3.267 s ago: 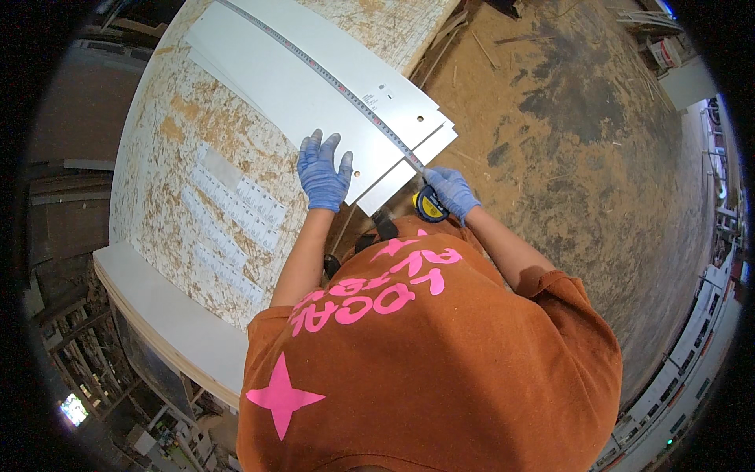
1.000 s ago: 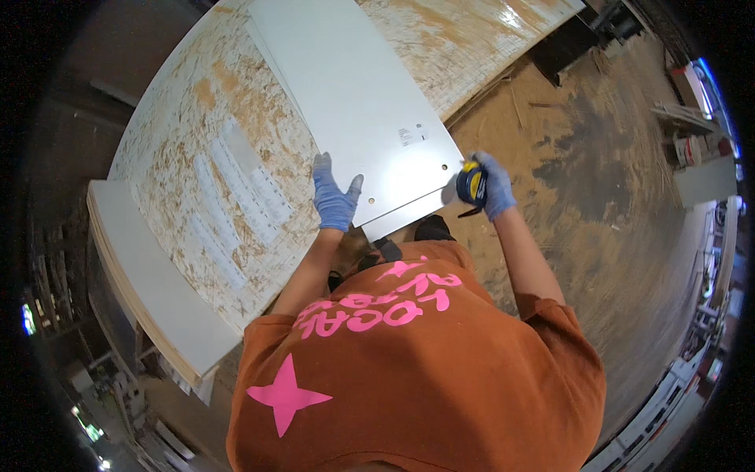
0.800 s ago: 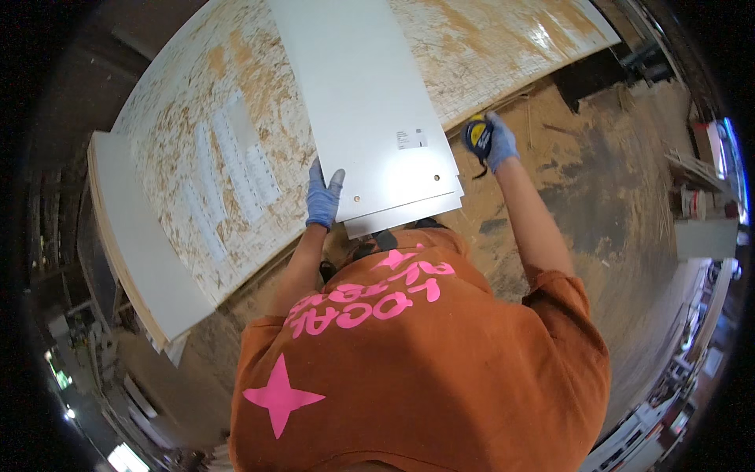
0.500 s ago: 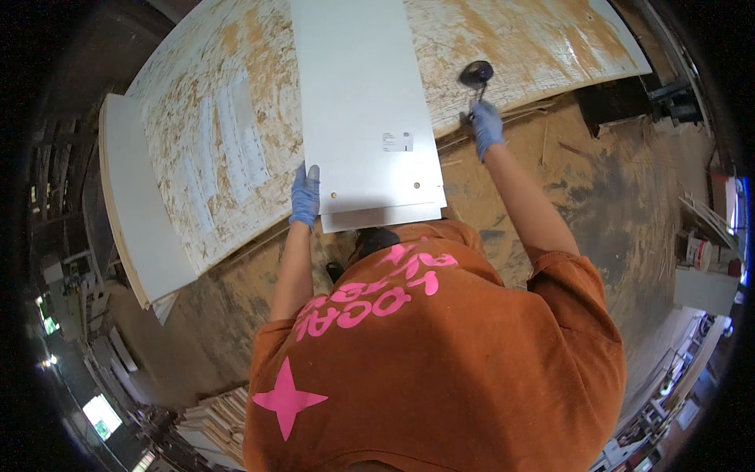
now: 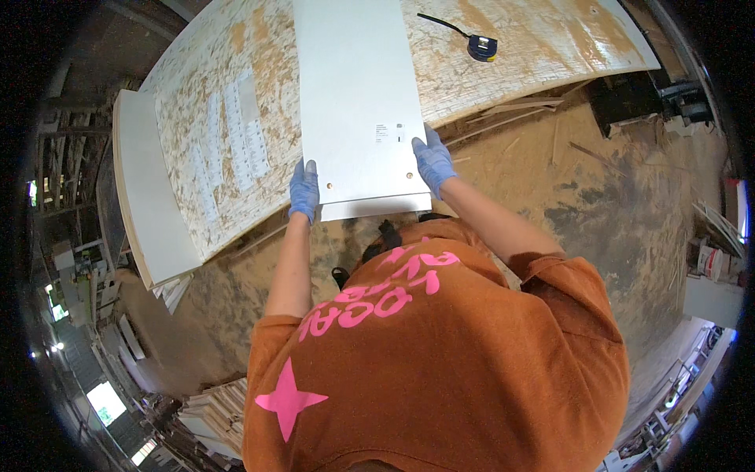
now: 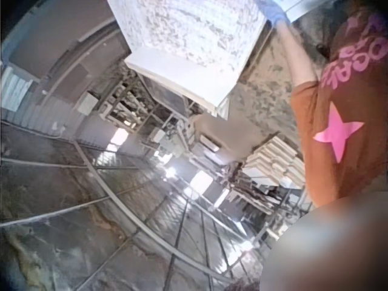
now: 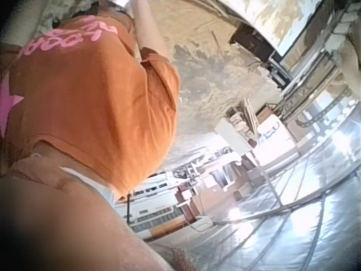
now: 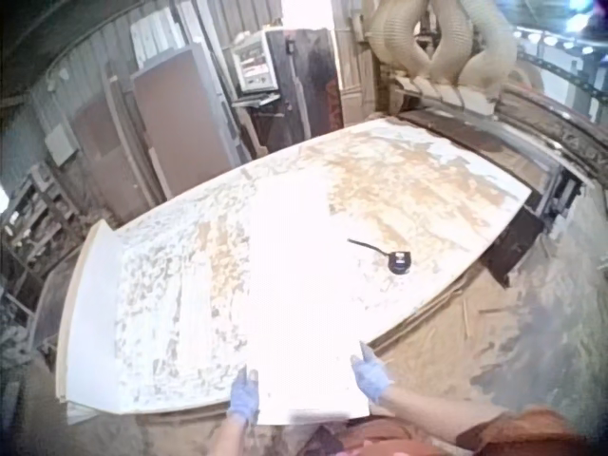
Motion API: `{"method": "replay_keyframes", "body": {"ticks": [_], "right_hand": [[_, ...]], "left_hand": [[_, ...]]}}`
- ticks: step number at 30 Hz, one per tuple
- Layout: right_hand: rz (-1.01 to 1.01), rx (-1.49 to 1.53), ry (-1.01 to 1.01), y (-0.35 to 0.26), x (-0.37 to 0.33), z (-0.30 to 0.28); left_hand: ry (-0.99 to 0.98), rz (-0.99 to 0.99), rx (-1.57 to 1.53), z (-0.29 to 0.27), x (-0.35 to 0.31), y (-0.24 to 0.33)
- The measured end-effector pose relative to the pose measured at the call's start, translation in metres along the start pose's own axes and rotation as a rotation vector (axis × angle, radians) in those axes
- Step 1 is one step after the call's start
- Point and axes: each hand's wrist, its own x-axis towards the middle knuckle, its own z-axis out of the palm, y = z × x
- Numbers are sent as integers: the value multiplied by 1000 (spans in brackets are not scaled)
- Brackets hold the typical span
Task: The person measures white rectangular panels with a tape measure, then stacks and sorts them on a workbench. They also handle wooden trim pieces and printed labels, arranging them on the table.
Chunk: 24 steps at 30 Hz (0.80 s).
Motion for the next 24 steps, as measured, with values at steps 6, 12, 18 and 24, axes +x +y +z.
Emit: {"method": "replay_keyframes", "body": {"ticks": [6,12,18,24], "right_hand": [[50,7,27,19,-9,-5],[25,-175,20,33,-39,-13],[-30,-39,-45,43,-50,-22],[111,77,-147,30,-53,-30]], "left_hand": [[-4,-57,21,3,-22,11],[1,-19,-20,-4,-53,-10],[0,10,7,-1,-69,-30],[-75,-234,-282,-4,-63,-26]]}}
